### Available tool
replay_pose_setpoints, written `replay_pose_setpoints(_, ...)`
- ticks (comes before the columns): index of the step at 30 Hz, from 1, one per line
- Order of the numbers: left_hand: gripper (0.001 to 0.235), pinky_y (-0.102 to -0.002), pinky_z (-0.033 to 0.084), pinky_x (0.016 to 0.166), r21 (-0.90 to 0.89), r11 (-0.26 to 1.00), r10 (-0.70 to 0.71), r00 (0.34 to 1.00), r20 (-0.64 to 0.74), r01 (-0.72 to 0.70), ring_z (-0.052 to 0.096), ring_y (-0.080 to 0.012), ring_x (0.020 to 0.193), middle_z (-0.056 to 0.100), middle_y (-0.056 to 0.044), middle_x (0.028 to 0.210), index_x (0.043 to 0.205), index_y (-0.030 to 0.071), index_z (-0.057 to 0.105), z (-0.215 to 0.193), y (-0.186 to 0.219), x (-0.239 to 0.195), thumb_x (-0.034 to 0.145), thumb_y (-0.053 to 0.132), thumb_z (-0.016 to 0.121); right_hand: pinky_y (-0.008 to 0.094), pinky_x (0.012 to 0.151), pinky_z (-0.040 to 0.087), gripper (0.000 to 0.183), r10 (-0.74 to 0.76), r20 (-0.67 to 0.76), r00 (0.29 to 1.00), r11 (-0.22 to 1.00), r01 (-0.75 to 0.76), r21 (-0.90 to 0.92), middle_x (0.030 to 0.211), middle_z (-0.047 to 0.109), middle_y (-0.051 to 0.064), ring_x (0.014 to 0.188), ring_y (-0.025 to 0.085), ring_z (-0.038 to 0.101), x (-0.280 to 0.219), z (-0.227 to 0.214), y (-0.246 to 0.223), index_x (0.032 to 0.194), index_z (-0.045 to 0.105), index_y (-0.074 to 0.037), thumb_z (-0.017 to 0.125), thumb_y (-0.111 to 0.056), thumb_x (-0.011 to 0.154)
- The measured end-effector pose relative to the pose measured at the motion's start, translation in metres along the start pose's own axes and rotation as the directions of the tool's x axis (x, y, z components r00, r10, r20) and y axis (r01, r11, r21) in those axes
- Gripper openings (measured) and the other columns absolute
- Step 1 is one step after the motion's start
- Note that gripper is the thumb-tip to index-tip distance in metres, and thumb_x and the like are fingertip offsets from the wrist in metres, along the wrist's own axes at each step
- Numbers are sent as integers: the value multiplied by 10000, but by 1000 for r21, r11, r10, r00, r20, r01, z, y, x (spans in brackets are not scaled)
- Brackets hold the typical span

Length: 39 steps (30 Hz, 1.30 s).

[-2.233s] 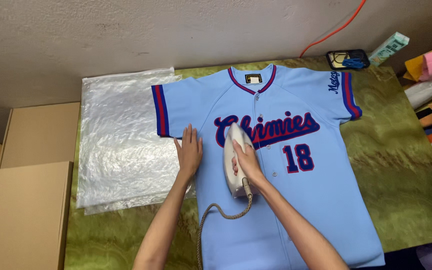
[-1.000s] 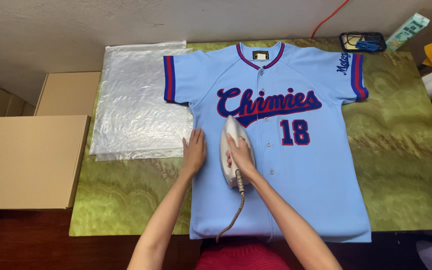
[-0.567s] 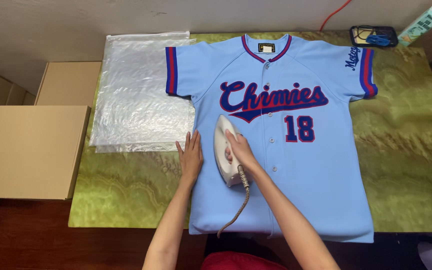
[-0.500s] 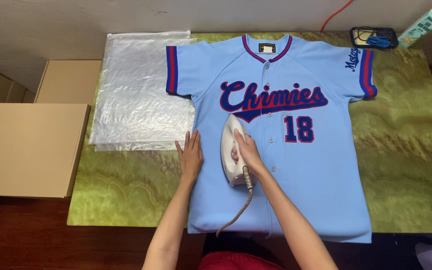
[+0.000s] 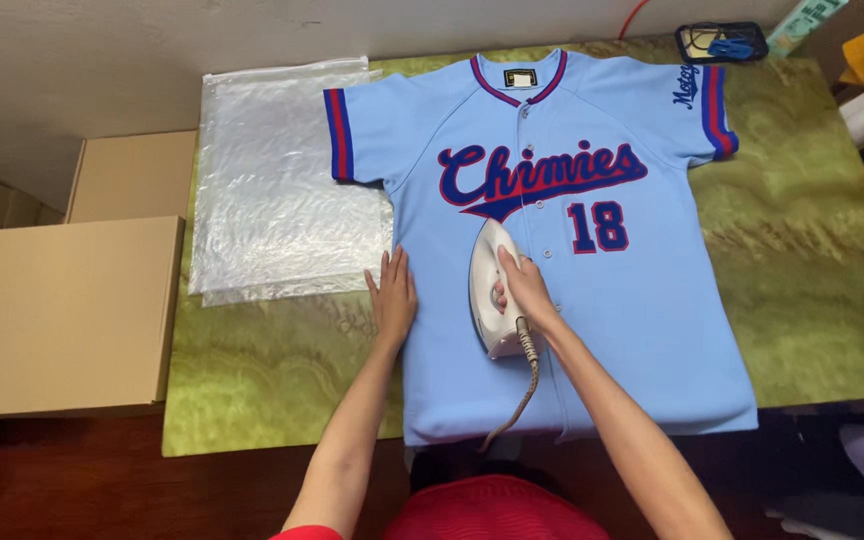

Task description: The person irons a light blue baseball jersey laid flat on a green ironing board. They use a white electric iron to smooth the front, sleeves, and collar areas, moving the iron back and forth while holding the fabric with the other hand.

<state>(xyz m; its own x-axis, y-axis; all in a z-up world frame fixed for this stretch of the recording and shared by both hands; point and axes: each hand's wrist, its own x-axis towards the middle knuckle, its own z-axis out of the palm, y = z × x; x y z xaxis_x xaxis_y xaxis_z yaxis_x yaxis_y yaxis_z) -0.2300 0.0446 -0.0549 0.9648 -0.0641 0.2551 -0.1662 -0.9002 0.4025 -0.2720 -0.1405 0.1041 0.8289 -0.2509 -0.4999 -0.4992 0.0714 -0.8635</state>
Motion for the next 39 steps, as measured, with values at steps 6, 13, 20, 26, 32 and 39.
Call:
replay_pose_setpoints(6, 346, -538, 200, 1023, -195, 981, 56, 988, 144, -27, 274, -208, 1292, 303, -3, 1403, 1241, 137, 426, -41, 3, -40, 903, 208, 411, 293, 276, 435, 383, 57, 117, 991, 987, -39, -156, 468, 474, 88, 316, 156, 468, -38, 32, 13, 958, 501, -15, 532, -375, 832)
replay_pose_setpoints(13, 366, -489, 263, 1014, -69, 992, 116, 988, 100, -110, 357, -197, 1238, 317, -34, 1383, 1252, 101, 401, -49, 3, -65, 889, 149, 380, 296, 271, 419, 397, 109, 189, 976, 994, -107, -21, 486, 462, 103, 333, 165, 462, -63, 53, 27, 976, 492, -4, 522, -372, 830)
replay_pose_setpoints(20, 391, -555, 174, 1009, 55, 993, 92, 988, 122, -100, 292, -175, 1275, 282, 6, 1407, 1307, 132, 343, -45, 6, -66, 933, 239, 299, 279, 306, 414, 419, 81, -28, 996, 996, -80, 50, 518, 440, 69, 356, 137, 444, -55, -5, 36, 943, 480, 16, 493, -392, 853)
replay_pose_setpoints(26, 402, -577, 118, 1013, 19, 995, 91, 989, 114, -94, 258, -154, 1292, 267, 45, 1416, 1307, 175, 343, -30, -6, -65, 929, 307, 315, 288, 320, 425, 441, 16, -126, 992, 999, -12, 34, 528, 447, 73, 370, 138, 457, -57, 4, 34, 991, 450, 53, 477, -373, 881)
replay_pose_setpoints(32, 430, -505, 154, 1043, -233, 969, 118, 983, 138, -83, 362, -175, 1236, 348, -16, 1363, 1326, 145, 318, -60, -8, -87, 923, 286, 360, 292, 300, 427, 414, 7, -65, 998, 1000, -9, -26, 512, 453, 86, 341, 158, 464, -75, 44, 46, 962, 476, 15, 499, -385, 858)
replay_pose_setpoints(39, 360, -429, 204, 1041, -36, 984, 172, 985, -20, -172, 406, -154, 1204, 404, -48, 1312, 1227, 100, 383, -52, -10, -109, 892, 231, 393, 297, 280, 430, 410, 50, 53, 997, 999, -50, 0, 497, 451, 93, 323, 159, 463, -93, 73, 50, 918, 492, 16, 501, -388, 854)
